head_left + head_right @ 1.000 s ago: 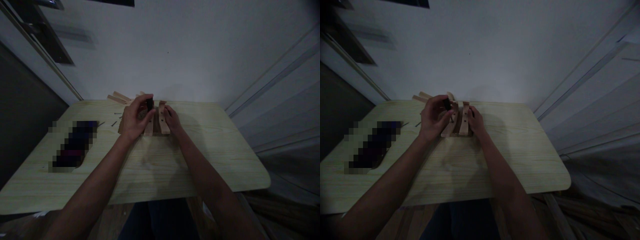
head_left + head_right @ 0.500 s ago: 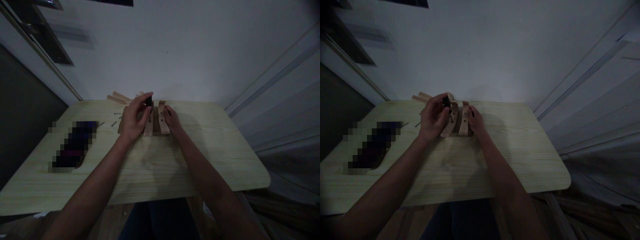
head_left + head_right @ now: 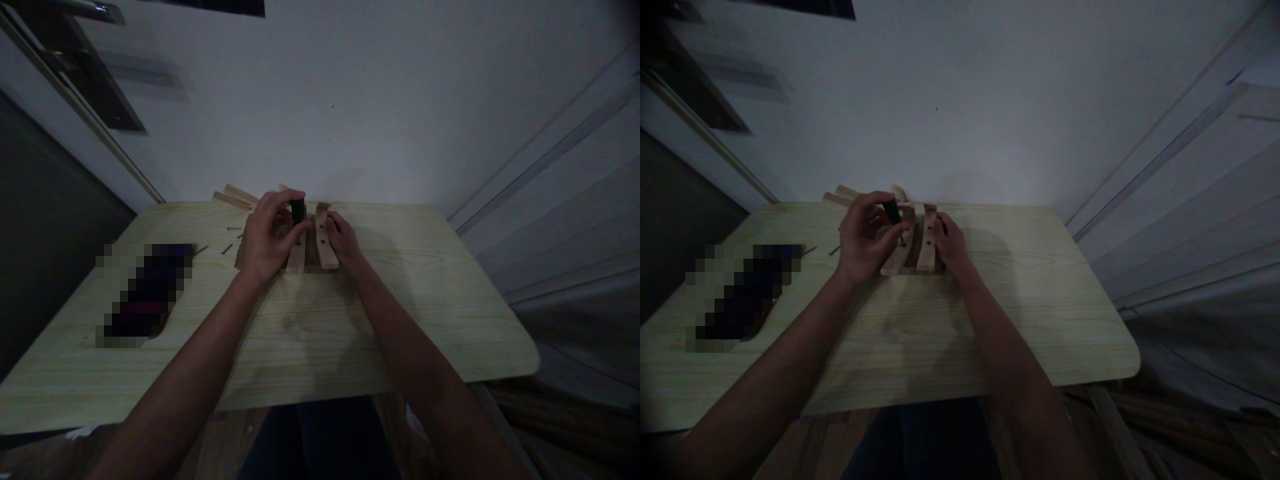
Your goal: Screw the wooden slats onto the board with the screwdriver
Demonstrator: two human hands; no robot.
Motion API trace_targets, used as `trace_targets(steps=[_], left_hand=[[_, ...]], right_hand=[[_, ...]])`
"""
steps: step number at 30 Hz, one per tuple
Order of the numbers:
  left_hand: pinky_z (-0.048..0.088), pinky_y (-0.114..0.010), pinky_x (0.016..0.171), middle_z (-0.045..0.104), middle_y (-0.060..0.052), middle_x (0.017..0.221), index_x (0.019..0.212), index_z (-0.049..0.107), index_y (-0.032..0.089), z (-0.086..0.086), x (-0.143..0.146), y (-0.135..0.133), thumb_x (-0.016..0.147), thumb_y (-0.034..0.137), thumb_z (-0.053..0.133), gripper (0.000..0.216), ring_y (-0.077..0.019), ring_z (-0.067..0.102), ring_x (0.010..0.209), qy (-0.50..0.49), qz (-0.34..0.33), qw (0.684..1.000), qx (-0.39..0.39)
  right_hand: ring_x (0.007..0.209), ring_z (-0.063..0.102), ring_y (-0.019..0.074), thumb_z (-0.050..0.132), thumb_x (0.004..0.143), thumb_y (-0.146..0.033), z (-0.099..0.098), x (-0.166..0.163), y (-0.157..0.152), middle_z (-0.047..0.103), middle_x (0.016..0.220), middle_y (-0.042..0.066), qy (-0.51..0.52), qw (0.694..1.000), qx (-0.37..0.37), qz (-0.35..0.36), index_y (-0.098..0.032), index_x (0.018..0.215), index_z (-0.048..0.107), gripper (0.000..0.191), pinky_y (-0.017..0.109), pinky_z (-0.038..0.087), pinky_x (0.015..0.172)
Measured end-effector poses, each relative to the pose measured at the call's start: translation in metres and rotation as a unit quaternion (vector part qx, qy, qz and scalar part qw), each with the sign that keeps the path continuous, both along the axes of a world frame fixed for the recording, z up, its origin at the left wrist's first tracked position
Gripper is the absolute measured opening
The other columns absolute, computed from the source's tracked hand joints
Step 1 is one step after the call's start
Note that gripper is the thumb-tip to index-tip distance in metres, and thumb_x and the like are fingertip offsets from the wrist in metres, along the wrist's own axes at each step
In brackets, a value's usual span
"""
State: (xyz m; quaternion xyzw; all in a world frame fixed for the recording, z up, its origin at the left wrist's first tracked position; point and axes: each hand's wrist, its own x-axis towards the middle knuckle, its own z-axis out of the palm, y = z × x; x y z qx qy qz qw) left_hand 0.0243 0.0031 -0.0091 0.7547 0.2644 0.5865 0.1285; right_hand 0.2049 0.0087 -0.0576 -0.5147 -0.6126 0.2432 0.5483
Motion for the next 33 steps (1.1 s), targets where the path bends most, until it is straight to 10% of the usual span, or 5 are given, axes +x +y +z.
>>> trace_targets(steps=[25, 33], left_hand=[[0.057, -0.037, 0.087, 0.064, -0.007, 0.109, 0.139, 0.040, 0.029, 0.009, 0.001, -0.013, 0.102, 0.045, 0.044, 0.040, -0.0196, 0.067, 0.095, 0.035, -0.090, 0.995, -0.028], [0.057, -0.032, 0.081, 0.059, -0.004, 0.108, 0.125, 0.059, 0.028, 0.013, 0.000, -0.008, 0.090, 0.046, 0.068, 0.040, -0.0184, 0.060, 0.096, 0.042, 0.045, 0.997, 0.047]], right_hand=[[0.095, 0.063, 0.0260, 0.037, 0.092, -0.064, 0.002, 0.001, -0.001, 0.071, 0.101, 0.009, -0.027, 1.000, -0.011, 0.005, -0.023, 0.102, 0.062, 0.048, 0.041, 0.051, 0.085], [0.092, 0.063, 0.0252, 0.037, 0.092, -0.066, 0.000, 0.000, 0.000, 0.071, 0.098, 0.008, -0.018, 1.000, -0.002, 0.002, -0.024, 0.098, 0.063, 0.049, 0.042, 0.051, 0.085]])
